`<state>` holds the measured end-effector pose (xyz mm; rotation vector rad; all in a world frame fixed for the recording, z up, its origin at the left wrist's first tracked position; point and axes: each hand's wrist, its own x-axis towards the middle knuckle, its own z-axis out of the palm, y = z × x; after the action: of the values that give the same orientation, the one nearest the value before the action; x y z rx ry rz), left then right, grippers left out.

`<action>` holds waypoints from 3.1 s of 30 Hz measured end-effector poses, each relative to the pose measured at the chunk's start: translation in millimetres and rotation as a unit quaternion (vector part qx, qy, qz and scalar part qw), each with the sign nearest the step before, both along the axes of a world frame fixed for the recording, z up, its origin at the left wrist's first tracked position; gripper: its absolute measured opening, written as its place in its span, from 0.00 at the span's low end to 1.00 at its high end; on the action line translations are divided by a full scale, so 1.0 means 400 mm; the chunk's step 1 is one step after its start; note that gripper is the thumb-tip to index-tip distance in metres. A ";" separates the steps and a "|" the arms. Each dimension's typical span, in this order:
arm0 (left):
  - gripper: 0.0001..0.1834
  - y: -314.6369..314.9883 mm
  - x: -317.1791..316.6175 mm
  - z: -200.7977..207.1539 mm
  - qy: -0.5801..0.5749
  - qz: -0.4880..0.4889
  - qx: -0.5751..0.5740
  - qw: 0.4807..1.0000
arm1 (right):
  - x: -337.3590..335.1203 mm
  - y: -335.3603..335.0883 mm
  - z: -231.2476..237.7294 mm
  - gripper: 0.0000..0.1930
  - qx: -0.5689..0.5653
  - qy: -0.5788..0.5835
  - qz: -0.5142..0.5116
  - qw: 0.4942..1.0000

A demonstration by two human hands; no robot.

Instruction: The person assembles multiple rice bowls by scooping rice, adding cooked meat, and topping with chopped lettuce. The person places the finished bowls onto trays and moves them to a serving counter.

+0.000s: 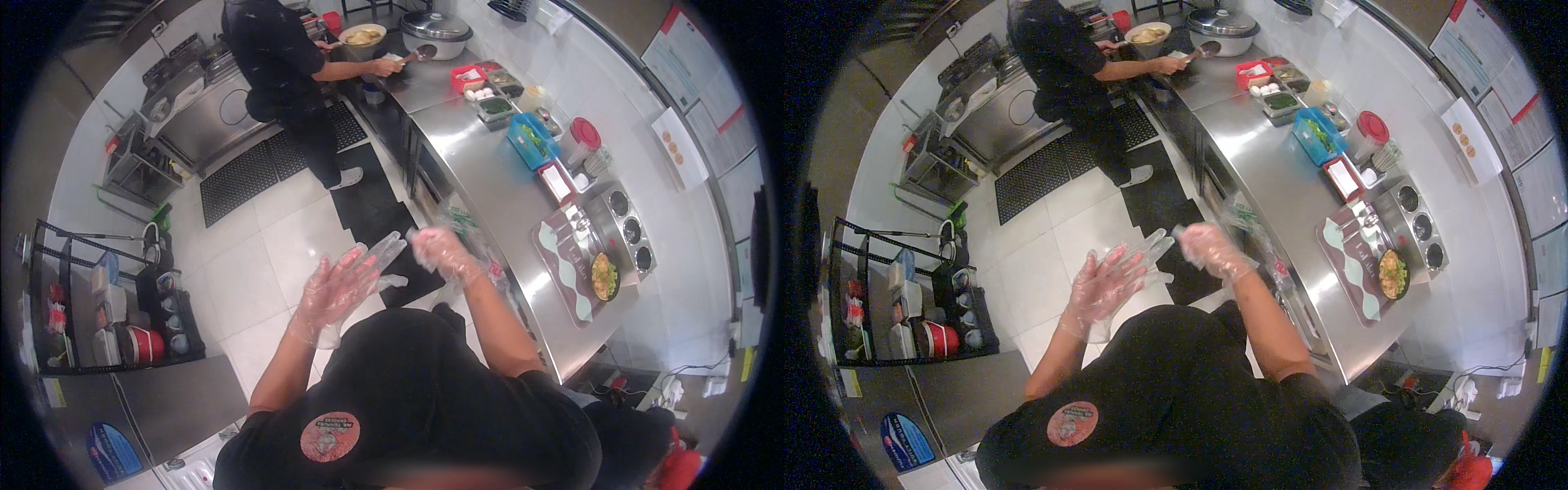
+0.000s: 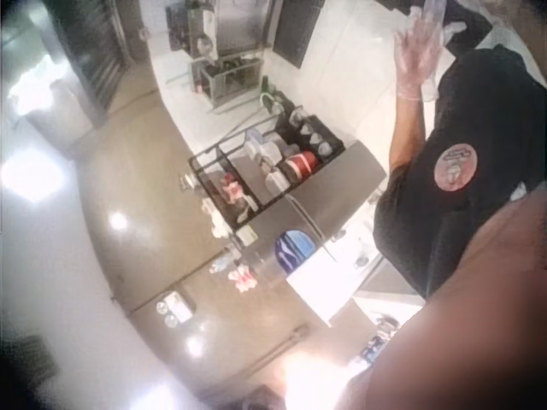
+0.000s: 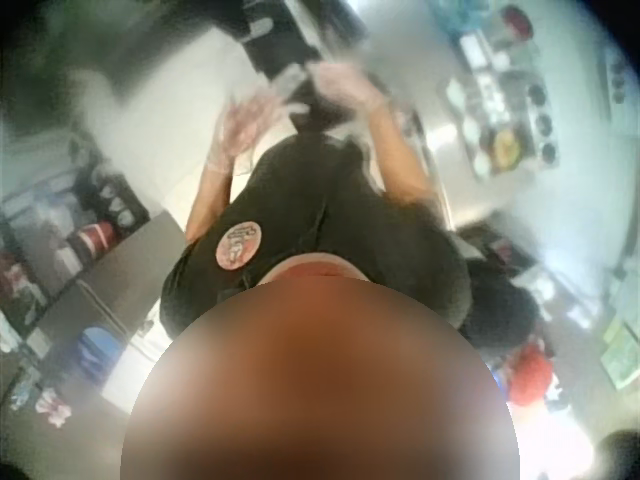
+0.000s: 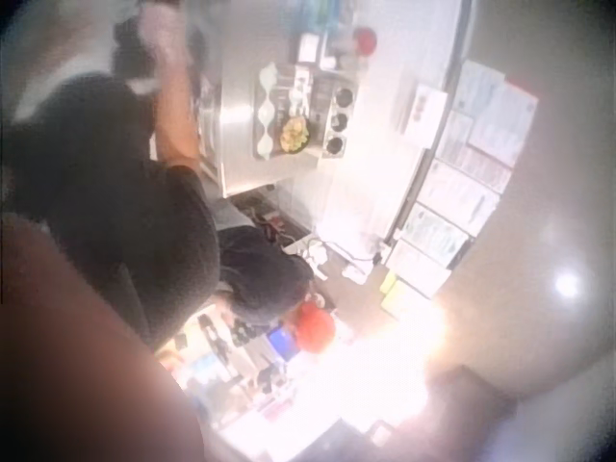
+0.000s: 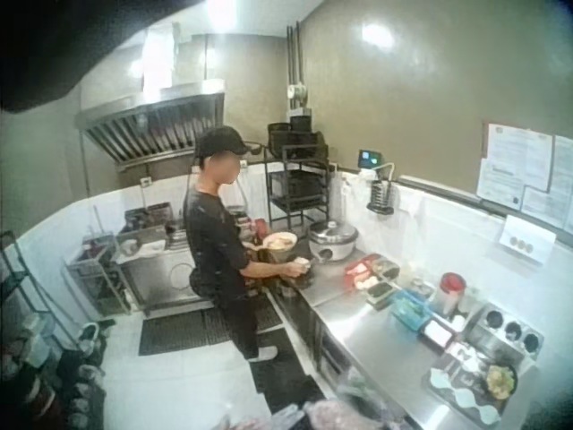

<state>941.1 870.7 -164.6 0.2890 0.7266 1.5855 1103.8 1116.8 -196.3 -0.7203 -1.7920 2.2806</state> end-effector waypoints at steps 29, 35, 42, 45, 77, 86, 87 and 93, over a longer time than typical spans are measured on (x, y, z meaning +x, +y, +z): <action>0.24 0.011 0.022 -0.099 0.786 -0.091 0.129 0.598 | 0.125 0.004 -0.059 0.31 -0.006 -0.138 -0.276 0.951; 0.21 -0.032 0.029 0.150 0.716 -0.244 0.140 0.639 | 0.035 -0.145 -0.052 0.19 0.041 -0.050 -0.146 0.987; 0.04 -0.214 -0.007 0.694 0.533 -0.047 0.394 0.747 | 0.238 -0.024 -0.112 0.18 0.049 -0.107 -0.263 0.958; 0.03 -0.176 0.054 0.708 0.427 0.052 0.547 0.718 | 0.295 -0.026 -0.122 0.12 -0.010 -0.147 -0.306 0.941; 0.03 -0.107 0.131 0.688 0.368 0.167 0.547 0.733 | 0.327 -0.070 -0.168 0.11 -0.017 -0.159 -0.362 0.918; 0.07 -0.068 0.122 0.719 0.462 0.165 0.557 0.670 | 0.285 -0.052 -0.153 0.10 0.012 -0.175 -0.338 0.925; 0.07 -0.052 0.104 0.709 0.464 0.140 0.584 0.651 | 0.293 -0.044 -0.164 0.10 0.013 -0.169 -0.330 0.929; 0.07 -0.017 0.062 0.644 0.629 0.023 0.468 0.620 | 0.342 0.001 -0.211 0.10 0.004 -0.172 -0.309 0.935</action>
<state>965.7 864.1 93.2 2.3530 0.8016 1.5033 1240.5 1117.3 -280.7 -1.5055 -1.3980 1.7963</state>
